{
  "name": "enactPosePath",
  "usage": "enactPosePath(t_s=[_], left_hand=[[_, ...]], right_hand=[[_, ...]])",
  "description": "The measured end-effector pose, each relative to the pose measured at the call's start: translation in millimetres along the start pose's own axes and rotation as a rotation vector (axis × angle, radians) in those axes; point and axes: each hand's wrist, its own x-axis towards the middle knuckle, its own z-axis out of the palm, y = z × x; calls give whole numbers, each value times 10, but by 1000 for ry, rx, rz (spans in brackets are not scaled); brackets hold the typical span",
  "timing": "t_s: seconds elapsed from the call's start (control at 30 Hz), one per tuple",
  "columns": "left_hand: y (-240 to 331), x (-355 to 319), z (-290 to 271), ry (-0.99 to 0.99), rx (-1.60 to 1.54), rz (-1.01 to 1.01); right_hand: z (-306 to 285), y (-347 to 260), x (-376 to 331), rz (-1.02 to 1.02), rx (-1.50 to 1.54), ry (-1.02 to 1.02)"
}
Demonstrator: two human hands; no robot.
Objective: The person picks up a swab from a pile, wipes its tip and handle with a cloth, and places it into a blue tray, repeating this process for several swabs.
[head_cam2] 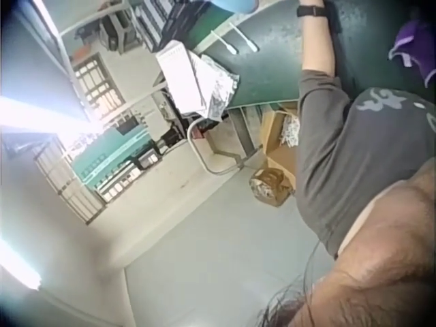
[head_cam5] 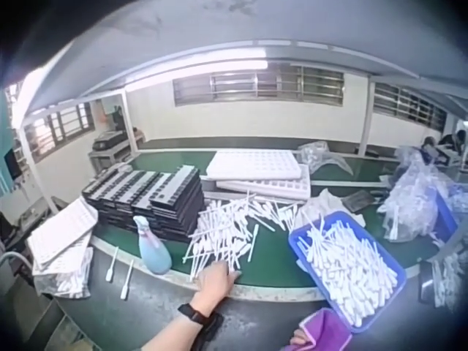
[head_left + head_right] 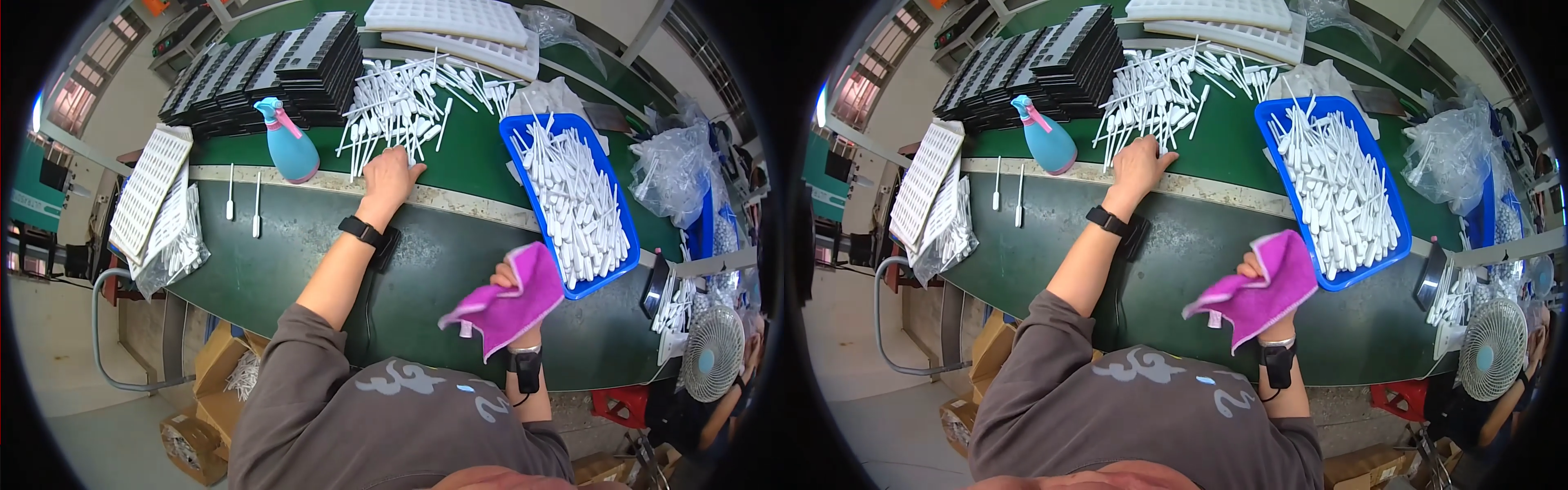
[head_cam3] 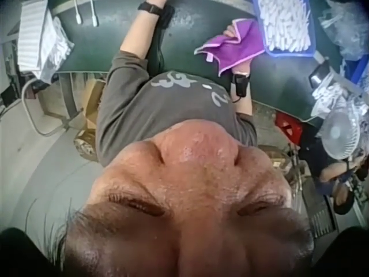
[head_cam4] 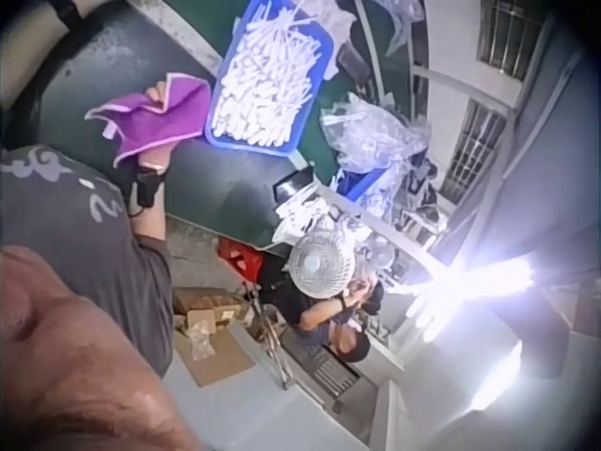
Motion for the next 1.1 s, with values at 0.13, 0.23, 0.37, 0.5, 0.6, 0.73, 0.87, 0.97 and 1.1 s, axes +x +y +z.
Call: enactPosePath(t_s=[0.13,0.23,0.37,0.5,0.6,0.73,0.87,0.97,1.1], left_hand=[[-43,-39,-4,19,1,17],[2,-213,-207,-95,-458,-74],[152,-648,-402,-406,-1512,-422],[161,-971,-347,-332,-1716,-580],[236,-1062,-376,-323,-1667,-525],[213,-1084,-386,-370,-1735,-485],[299,-1095,-408,-415,-1785,-521],[302,-1102,-382,-433,-1808,-537],[241,-1115,-314,-449,-1857,-512]], right_hand=[[-82,66,-89,-128,-831,144],[-1,24,-76,-54,-527,174],[21,25,-84,12,-323,185],[181,46,-18,42,-349,129],[173,-48,34,-29,-443,138],[131,-94,156,-187,-541,250],[-34,-103,183,-156,-439,300],[-167,-125,172,-101,-383,233],[-189,-69,208,-75,-305,238]])
